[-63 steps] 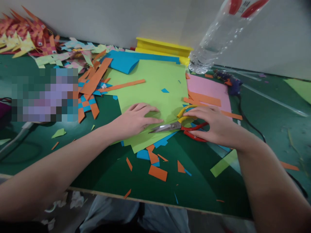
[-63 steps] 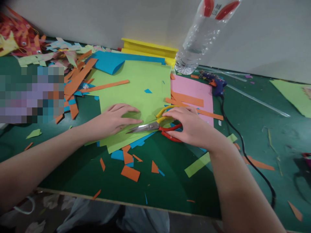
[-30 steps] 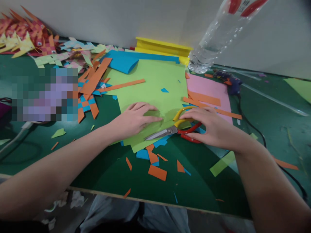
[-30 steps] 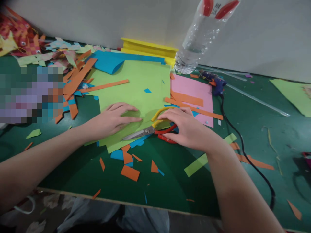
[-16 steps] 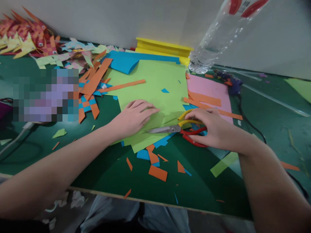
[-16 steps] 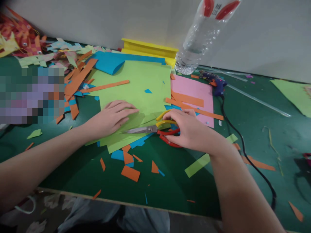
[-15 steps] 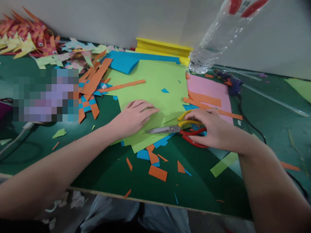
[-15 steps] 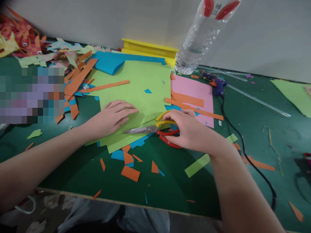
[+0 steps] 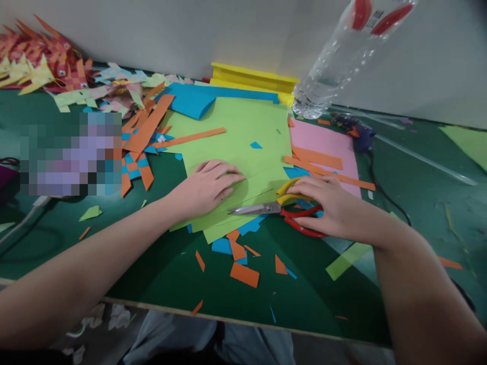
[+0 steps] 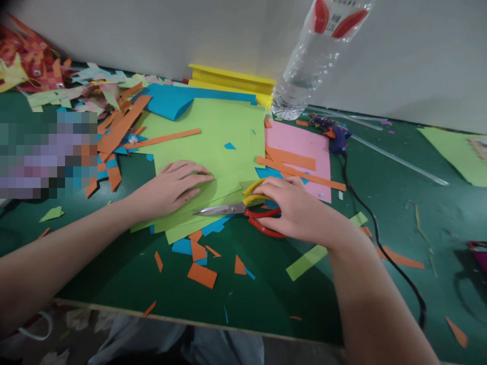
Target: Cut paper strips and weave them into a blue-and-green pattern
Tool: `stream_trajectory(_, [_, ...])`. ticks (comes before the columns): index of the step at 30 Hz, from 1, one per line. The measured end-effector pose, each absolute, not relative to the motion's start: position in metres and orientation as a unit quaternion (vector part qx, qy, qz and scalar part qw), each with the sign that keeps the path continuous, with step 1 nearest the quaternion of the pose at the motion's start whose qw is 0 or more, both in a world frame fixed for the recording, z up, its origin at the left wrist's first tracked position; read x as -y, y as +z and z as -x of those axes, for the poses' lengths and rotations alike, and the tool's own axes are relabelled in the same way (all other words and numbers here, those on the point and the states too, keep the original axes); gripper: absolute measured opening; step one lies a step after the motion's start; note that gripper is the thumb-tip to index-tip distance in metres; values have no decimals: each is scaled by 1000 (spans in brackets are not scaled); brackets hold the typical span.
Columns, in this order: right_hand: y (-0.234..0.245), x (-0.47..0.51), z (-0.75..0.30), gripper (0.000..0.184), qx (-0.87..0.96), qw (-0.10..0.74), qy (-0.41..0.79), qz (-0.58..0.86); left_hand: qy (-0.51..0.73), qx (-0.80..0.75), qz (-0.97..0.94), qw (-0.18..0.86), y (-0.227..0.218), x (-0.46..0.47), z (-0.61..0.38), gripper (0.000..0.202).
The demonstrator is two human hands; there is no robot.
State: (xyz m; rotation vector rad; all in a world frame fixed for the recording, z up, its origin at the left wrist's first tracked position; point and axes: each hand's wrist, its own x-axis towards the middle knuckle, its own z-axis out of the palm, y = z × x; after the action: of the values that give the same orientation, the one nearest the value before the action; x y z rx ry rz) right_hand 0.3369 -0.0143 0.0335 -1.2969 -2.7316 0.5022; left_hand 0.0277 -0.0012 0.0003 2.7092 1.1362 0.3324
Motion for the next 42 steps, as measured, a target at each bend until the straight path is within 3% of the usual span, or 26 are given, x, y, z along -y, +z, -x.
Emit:
stream_trajectory(7, [39,14,-344,42,872,81,166,453,123,-385,-909,101,1,-1,-26,36])
stream_trajectory(19, [36,22,-341,49,860,59,190,470,135,-361,-920,67,5,-1,-16,41])
stream_trajectory(23, [36,21,-345,53,861,39,190,470,107,-320,-938,79,10,-7,-2,51])
stream_trajectory(28, [37,20,-345,54,876,20,175,450,83,-337,-932,100,15,-15,14,84])
stream_trajectory(31, [38,21,-342,49,881,26,168,441,63,-351,-931,77,15,-14,16,93])
stream_trajectory(42, [38,19,-335,39,886,43,186,422,-17,-376,-926,9,11,-8,6,94])
